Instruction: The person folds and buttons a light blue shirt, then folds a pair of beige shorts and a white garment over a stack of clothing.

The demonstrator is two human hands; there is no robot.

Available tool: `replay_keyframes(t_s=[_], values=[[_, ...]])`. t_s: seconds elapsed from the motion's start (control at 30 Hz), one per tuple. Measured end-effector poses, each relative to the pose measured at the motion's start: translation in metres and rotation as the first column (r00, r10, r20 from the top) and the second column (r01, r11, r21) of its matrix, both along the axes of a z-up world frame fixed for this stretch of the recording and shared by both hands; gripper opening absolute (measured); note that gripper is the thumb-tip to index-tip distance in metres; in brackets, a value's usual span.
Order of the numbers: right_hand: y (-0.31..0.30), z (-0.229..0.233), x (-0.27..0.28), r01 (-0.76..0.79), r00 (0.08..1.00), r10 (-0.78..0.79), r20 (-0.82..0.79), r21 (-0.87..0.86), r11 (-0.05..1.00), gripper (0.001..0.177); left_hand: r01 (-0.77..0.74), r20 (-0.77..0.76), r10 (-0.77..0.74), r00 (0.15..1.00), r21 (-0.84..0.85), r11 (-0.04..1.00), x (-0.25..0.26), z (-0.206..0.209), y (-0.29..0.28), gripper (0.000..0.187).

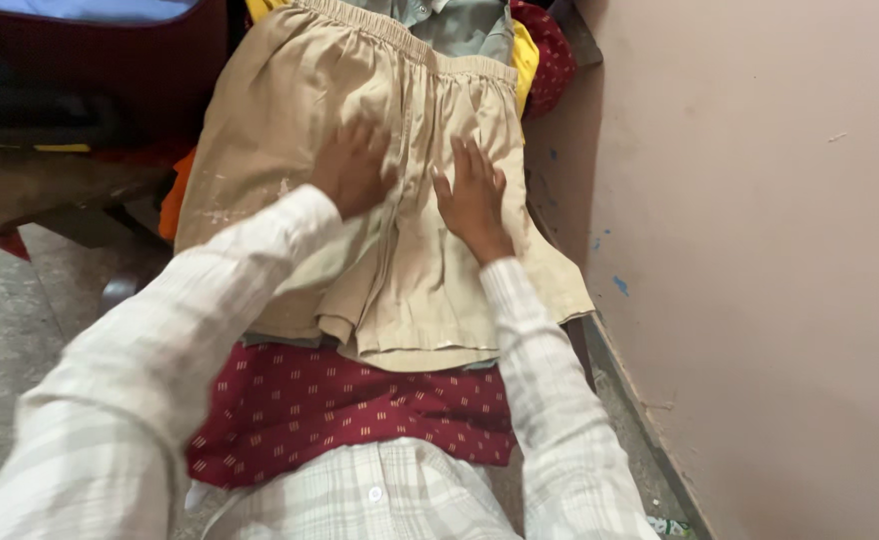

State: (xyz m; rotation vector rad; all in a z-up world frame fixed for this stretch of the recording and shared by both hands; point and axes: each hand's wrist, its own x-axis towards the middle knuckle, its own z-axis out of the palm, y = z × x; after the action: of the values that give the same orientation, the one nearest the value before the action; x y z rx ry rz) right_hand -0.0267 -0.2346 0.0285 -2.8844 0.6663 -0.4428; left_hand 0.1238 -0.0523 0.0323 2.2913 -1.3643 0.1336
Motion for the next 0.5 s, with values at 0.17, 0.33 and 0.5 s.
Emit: replay_keyframes(t_s=[0.17,0.33,0.5], values=[[-0.005,-0.049,0.017,0.027,0.981,-0.047,-0.19,-0.105,0.994,0.065,-0.221,0.246,0.181,0.952,0.146,0.964,0.038,-0.038,0.006,0.079],[-0.019,-0.076,0.014,0.071,0.973,-0.074,-0.218,-0.022,0.997,0.064,-0.215,0.278,0.16,0.947,0.18,0.96,0.036,-0.053,0.01,0.081],[-0.015,-0.083,0.072,-0.061,0.964,0.091,0.25,-0.124,0.99,0.06,-0.217,0.393,0.15,0.907,0.134,0.967,0.051,-0.056,0.006,0.078]])
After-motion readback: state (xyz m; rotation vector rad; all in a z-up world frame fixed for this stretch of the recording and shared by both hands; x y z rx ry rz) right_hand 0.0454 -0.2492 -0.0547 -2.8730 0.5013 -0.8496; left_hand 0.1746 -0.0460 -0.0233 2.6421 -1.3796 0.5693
